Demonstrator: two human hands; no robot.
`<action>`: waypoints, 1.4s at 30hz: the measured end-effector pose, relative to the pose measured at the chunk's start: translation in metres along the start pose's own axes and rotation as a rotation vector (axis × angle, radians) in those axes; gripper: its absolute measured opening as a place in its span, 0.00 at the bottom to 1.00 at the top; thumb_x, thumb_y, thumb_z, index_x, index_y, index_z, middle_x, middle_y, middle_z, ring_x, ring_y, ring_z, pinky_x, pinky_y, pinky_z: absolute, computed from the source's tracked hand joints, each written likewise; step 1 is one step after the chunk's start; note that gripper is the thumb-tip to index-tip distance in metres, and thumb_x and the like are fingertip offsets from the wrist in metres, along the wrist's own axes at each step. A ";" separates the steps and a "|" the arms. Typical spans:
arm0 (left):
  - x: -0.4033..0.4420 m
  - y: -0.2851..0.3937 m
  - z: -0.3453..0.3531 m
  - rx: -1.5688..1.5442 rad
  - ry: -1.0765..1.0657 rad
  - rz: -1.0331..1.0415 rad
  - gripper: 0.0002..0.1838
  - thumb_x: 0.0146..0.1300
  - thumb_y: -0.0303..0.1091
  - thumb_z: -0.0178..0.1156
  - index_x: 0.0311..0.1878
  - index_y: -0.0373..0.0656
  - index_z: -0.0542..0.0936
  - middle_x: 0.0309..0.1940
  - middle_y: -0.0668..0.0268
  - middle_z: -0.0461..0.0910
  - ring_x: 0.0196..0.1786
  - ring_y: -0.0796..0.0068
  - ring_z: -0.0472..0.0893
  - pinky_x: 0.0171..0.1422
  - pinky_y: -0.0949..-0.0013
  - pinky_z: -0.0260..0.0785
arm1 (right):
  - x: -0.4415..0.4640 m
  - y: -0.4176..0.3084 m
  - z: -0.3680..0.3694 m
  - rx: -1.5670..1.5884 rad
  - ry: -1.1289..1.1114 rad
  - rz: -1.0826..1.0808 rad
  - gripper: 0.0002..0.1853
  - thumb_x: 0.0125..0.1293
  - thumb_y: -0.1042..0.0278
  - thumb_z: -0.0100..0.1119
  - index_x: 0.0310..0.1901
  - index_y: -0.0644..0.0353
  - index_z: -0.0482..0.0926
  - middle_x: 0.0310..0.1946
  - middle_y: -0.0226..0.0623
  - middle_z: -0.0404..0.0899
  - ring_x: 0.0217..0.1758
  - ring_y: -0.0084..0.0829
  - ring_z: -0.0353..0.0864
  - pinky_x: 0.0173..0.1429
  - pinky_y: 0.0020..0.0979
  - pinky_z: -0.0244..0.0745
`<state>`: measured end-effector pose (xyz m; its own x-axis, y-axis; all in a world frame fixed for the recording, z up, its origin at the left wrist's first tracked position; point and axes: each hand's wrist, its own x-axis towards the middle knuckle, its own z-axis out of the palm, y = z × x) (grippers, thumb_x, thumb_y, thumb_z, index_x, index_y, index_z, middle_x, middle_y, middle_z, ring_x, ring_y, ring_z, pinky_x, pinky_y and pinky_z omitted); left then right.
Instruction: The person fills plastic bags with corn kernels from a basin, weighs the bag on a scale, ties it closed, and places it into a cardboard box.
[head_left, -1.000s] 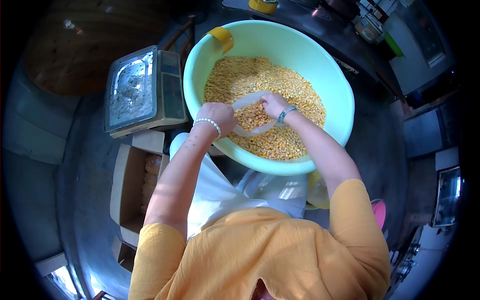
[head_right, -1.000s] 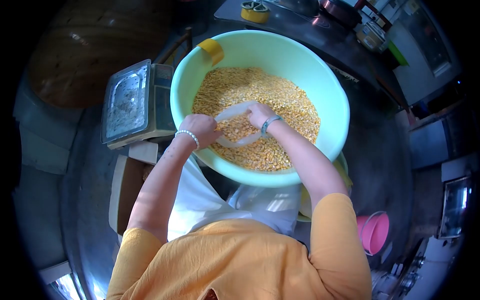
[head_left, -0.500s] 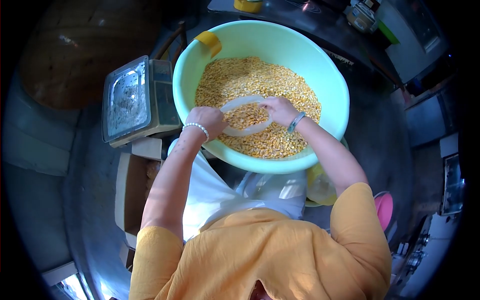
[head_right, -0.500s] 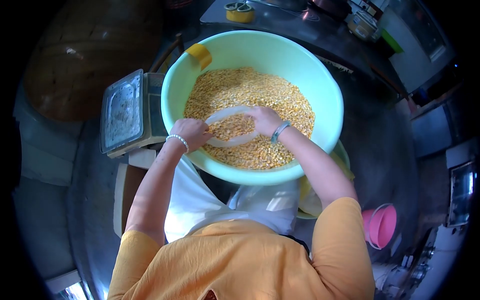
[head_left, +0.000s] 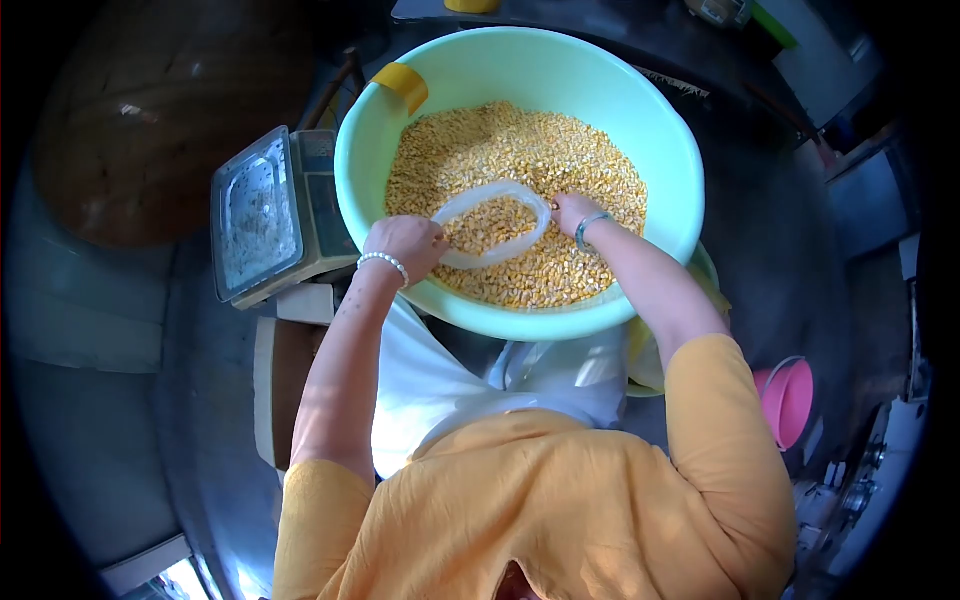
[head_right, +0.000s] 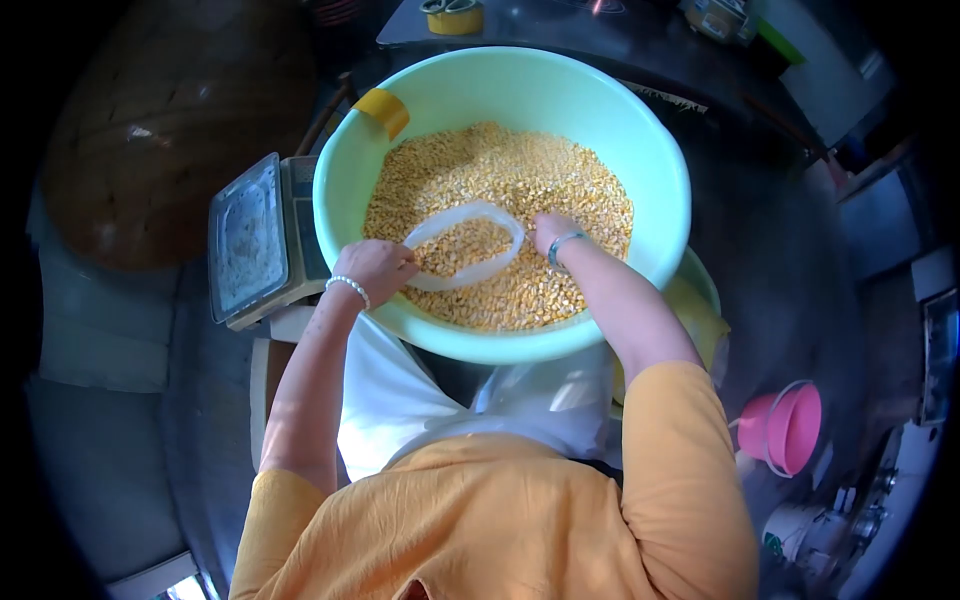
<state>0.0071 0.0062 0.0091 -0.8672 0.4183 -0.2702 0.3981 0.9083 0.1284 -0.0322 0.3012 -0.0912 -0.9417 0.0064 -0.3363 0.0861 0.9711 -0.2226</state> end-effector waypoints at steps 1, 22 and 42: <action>0.000 0.000 0.001 -0.001 0.008 0.001 0.13 0.58 0.45 0.52 0.37 0.53 0.83 0.32 0.64 0.82 0.37 0.65 0.80 0.43 0.63 0.70 | -0.006 -0.008 -0.003 0.008 -0.006 0.026 0.16 0.61 0.58 0.53 0.43 0.61 0.76 0.44 0.49 0.77 0.49 0.46 0.76 0.54 0.42 0.70; -0.002 -0.002 0.000 -0.051 0.021 0.013 0.14 0.59 0.46 0.52 0.34 0.49 0.82 0.32 0.62 0.81 0.39 0.62 0.80 0.45 0.60 0.71 | -0.004 -0.006 0.011 -0.023 -0.007 0.058 0.14 0.61 0.61 0.53 0.39 0.62 0.81 0.40 0.52 0.79 0.45 0.45 0.79 0.51 0.39 0.72; 0.003 -0.007 0.007 0.028 0.012 0.016 0.14 0.60 0.47 0.52 0.39 0.52 0.83 0.32 0.64 0.82 0.39 0.65 0.81 0.45 0.63 0.72 | -0.010 -0.060 -0.045 0.413 -0.039 -0.148 0.16 0.60 0.57 0.52 0.30 0.63 0.80 0.20 0.41 0.76 0.22 0.33 0.72 0.35 0.35 0.71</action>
<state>0.0038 0.0006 0.0004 -0.8642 0.4328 -0.2566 0.4200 0.9013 0.1060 -0.0425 0.2535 -0.0337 -0.9413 -0.1422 -0.3063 0.0817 0.7842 -0.6152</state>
